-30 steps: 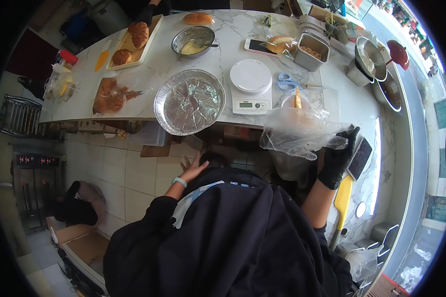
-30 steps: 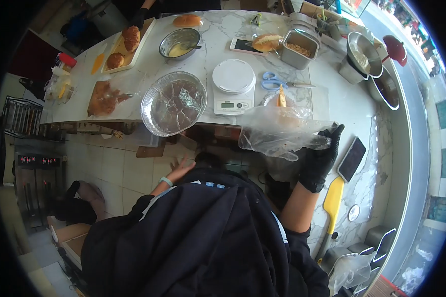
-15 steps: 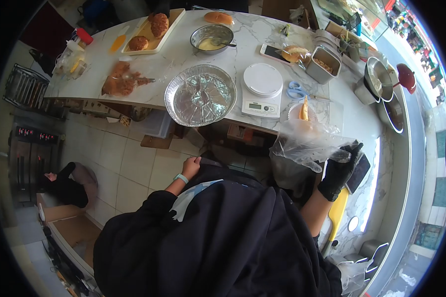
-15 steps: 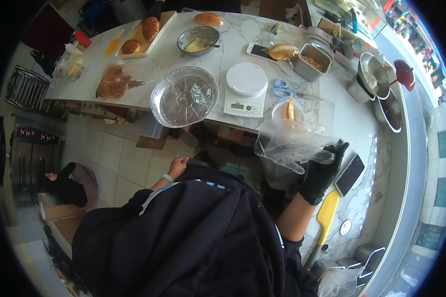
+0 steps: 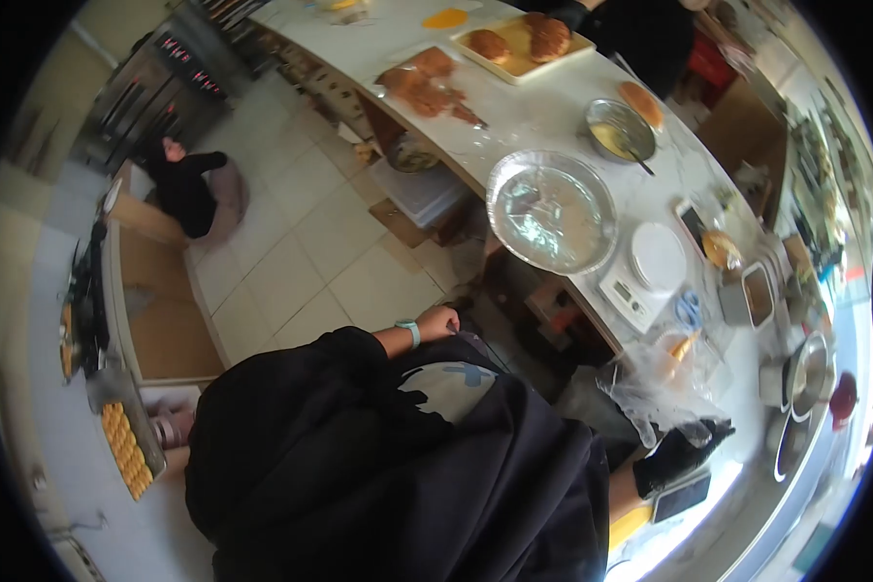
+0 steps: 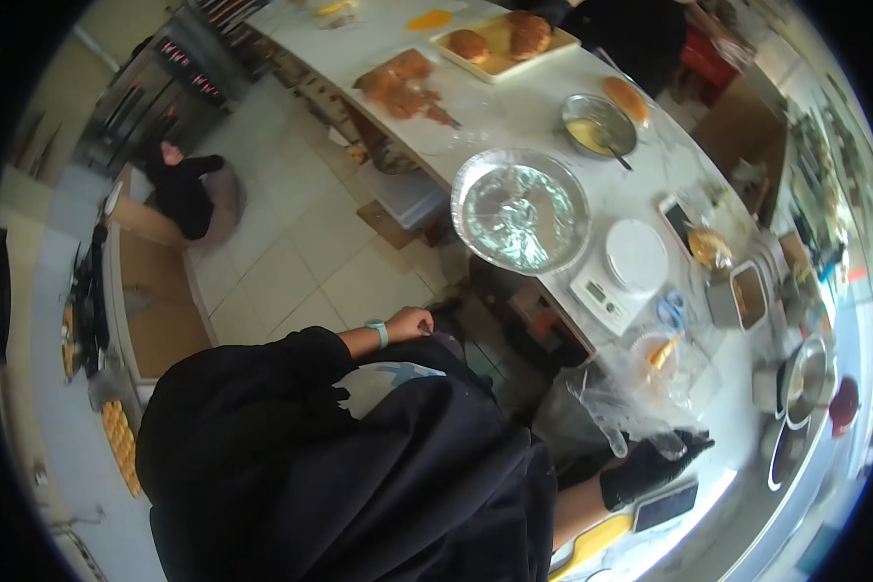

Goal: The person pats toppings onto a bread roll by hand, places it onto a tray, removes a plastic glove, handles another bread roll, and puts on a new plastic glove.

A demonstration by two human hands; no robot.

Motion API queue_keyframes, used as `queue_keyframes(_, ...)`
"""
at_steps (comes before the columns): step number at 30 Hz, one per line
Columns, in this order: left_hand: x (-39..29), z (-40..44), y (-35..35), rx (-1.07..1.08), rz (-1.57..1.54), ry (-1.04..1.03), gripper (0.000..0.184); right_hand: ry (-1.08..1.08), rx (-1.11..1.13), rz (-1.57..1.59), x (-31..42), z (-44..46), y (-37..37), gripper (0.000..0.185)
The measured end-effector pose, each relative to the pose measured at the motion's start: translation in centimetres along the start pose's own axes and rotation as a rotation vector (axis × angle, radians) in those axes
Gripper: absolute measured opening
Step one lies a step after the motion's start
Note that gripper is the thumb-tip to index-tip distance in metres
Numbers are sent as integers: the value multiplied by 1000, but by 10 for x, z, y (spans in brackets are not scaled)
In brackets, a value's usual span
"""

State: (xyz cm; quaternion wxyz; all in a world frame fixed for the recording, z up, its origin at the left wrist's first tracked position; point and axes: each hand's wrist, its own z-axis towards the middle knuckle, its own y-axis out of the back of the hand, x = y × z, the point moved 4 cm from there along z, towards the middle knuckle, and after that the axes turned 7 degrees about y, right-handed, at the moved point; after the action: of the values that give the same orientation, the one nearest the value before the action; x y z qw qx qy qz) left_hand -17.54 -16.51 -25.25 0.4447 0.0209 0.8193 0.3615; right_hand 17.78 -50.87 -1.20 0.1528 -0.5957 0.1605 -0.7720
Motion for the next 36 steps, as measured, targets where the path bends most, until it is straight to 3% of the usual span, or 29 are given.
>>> queue_keyframes(2, 0, -12, 4, -63, -4, -36, 14, 319, 143, -662, 9, -9, -30, 56)
queue_keyframes(5, -8, -35, 19, -100, -39, -22, 13, 507, 291, -837, 1, -1, -49, 54)
queue_keyframes(7, -12, -45, 24, -76, -74, 24, 15, 410, 302, -617, -13, 9, -52, 55)
queue_keyframes(9, -11, -52, 27, -26, -109, 74, 16, 75, 193, -197, -23, 13, -64, 55)
queue_keyframes(12, -7, -59, 28, -26, -50, 83, 16, 322, 391, -506, -24, 16, -72, 56)
queue_keyframes(21, -28, -48, 41, 29, 44, 41, 20, 364, 338, -710, -22, 10, -67, 59)
queue_keyframes(28, -40, -23, 42, 47, -115, -89, 27, 499, 234, -926, 0, 7, -64, 51)
queue_keyframes(29, -41, -21, 41, 49, -111, -101, 27, 411, 206, -819, 0, 9, -63, 48)
queue_keyframes(32, -43, -17, 44, 17, -153, -103, 27, 59, 168, 36, -27, 43, -32, 36)
queue_keyframes(34, -41, -19, 47, -29, -212, -73, 27, -72, 300, 350, -37, 55, -36, 34)
queue_keyframes(36, -36, -21, 53, -110, -282, -16, 27, -356, 542, 846, -28, 47, -83, 34)
